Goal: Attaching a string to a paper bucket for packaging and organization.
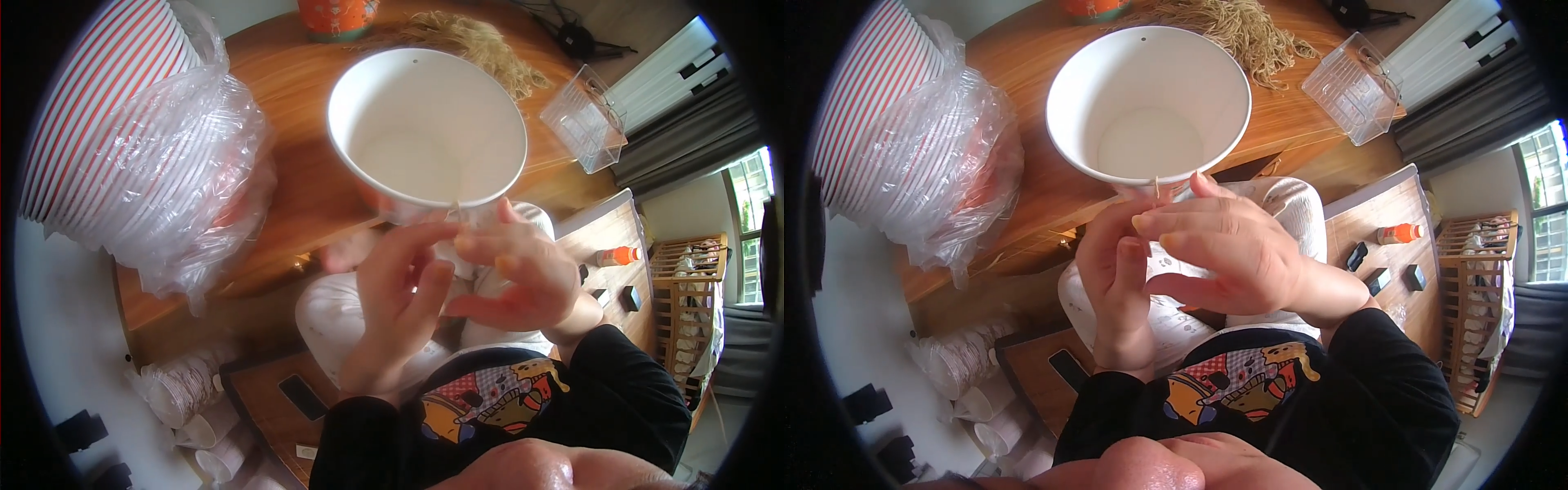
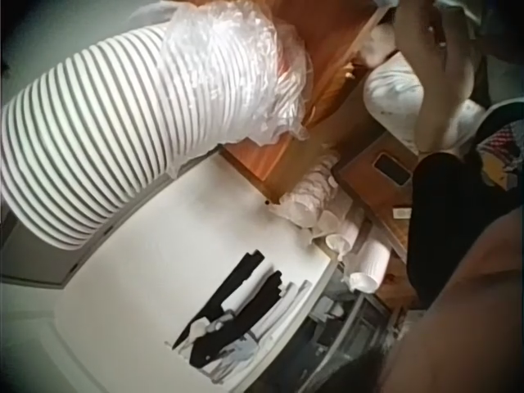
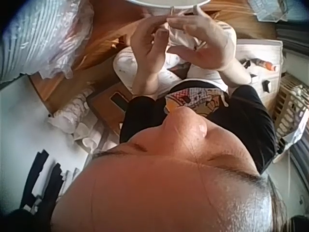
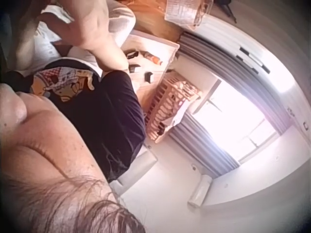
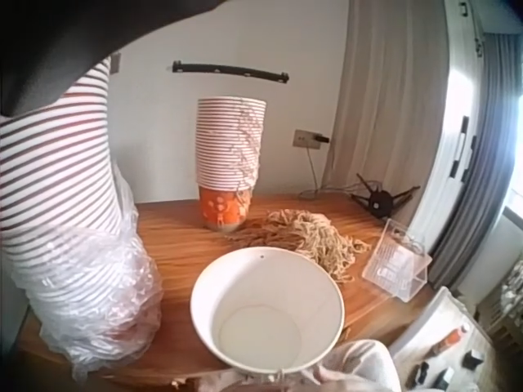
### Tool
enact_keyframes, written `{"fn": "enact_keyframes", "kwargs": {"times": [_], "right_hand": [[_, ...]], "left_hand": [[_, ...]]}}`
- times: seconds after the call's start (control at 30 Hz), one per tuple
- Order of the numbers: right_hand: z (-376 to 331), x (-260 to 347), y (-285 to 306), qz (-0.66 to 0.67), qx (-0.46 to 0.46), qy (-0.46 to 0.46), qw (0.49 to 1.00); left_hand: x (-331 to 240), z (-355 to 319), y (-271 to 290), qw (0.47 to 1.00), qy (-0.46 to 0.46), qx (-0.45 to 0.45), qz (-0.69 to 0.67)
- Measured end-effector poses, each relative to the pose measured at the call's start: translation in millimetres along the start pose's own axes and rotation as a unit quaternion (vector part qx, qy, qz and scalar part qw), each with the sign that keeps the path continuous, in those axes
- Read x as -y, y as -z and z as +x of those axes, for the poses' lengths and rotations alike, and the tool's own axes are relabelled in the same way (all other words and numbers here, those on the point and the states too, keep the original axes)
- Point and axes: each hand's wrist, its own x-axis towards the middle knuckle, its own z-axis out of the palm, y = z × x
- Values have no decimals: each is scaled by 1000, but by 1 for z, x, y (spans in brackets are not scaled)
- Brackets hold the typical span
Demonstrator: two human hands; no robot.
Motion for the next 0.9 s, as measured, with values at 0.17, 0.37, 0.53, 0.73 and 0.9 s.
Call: {"fn": "enact_keyframes", "kwargs": {"times": [0.17,0.37,0.53,0.73,0.9], "right_hand": [[-10,-4,-12,9,-37,38,999],[-20,-6,-20,-44,-19,62,997],[-32,-16,-31,-50,-75,86,992],[-59,-14,-61,21,-81,-92,992],[-53,-12,-62,349,-86,-252,899]], "left_hand": [[10,2,-1,957,111,8,-268],[26,5,8,927,167,12,-337],[22,8,4,956,141,-13,-258],[4,13,7,1000,14,9,-25],[3,13,12,1000,-10,-23,10]]}}
